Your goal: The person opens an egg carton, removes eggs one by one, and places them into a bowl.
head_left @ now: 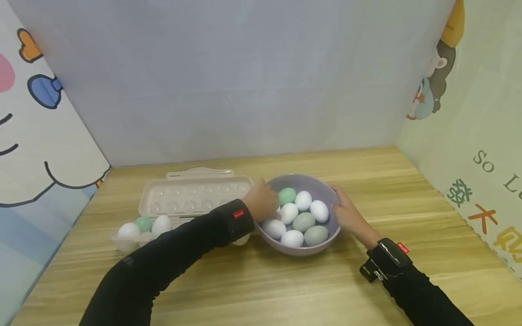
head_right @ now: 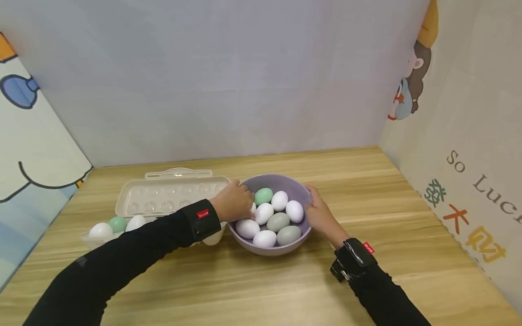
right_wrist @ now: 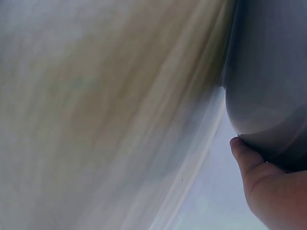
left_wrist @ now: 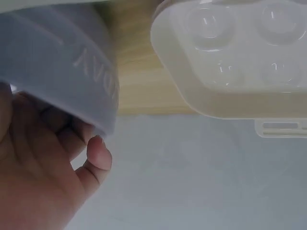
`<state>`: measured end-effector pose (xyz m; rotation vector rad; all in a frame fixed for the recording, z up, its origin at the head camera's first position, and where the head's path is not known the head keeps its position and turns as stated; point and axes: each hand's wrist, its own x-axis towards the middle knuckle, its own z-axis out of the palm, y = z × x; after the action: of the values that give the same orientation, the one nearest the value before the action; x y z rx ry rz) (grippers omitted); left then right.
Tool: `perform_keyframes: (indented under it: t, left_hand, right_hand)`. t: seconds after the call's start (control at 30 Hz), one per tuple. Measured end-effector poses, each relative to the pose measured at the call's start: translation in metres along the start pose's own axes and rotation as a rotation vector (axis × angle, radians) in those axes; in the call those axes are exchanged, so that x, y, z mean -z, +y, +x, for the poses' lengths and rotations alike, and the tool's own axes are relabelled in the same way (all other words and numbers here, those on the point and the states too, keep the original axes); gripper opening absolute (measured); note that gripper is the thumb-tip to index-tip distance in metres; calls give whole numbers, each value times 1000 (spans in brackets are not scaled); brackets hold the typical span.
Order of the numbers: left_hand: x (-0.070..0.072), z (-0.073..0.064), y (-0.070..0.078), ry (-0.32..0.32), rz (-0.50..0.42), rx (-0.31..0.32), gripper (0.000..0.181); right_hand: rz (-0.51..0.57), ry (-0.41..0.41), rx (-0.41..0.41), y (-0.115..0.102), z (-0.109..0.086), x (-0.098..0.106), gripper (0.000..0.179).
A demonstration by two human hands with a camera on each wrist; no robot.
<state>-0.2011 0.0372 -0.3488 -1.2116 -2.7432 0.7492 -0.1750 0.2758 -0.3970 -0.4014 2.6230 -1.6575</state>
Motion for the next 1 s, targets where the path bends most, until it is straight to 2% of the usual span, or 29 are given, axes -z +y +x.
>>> perform_keyframes:
  t: [0.07,0.13,0.17,0.3,0.37,0.43,0.53,0.67,0.73,0.83,0.9,1.0]
  left_hand:
    - [3,-6,-5,17,-43,3,43]
    - [9,-14,-14,35,-101,-16,29]
    - [12,-20,-20,43,-138,-7,27]
    - [21,-48,-52,51,-272,82,27]
    - [21,-66,-69,37,-338,174,39]
    - [17,-87,-86,21,-359,225,41]
    - [4,-122,-108,21,-357,276,37]
    - [-28,-168,-131,67,-314,272,29]
    - [-48,-185,-138,16,-361,284,31]
    - [-75,-200,-142,-142,-482,327,47]
    - [-90,-204,-142,-251,-570,371,54]
    - [-103,-203,-138,-303,-631,387,52]
  right_hand:
    - [-8,-3,15,-1,0,-2,55]
    - [-19,0,33,-3,-1,-4,55]
    - [-20,-2,36,-3,-1,-5,55]
    - [-13,-13,16,-4,0,-5,55]
    - [-8,-24,-14,-3,1,-3,57]
    - [-9,-23,-32,-3,0,-1,58]
    - [-26,-24,-45,-3,-1,1,59]
    - [-54,-21,-43,-5,-3,1,58]
    - [-60,-22,-40,-5,-3,1,58]
    - [-57,-25,-24,-5,-2,0,58]
    - [-60,-30,-18,-5,-1,-3,58]
    - [-70,-30,-18,-6,-2,-2,56]
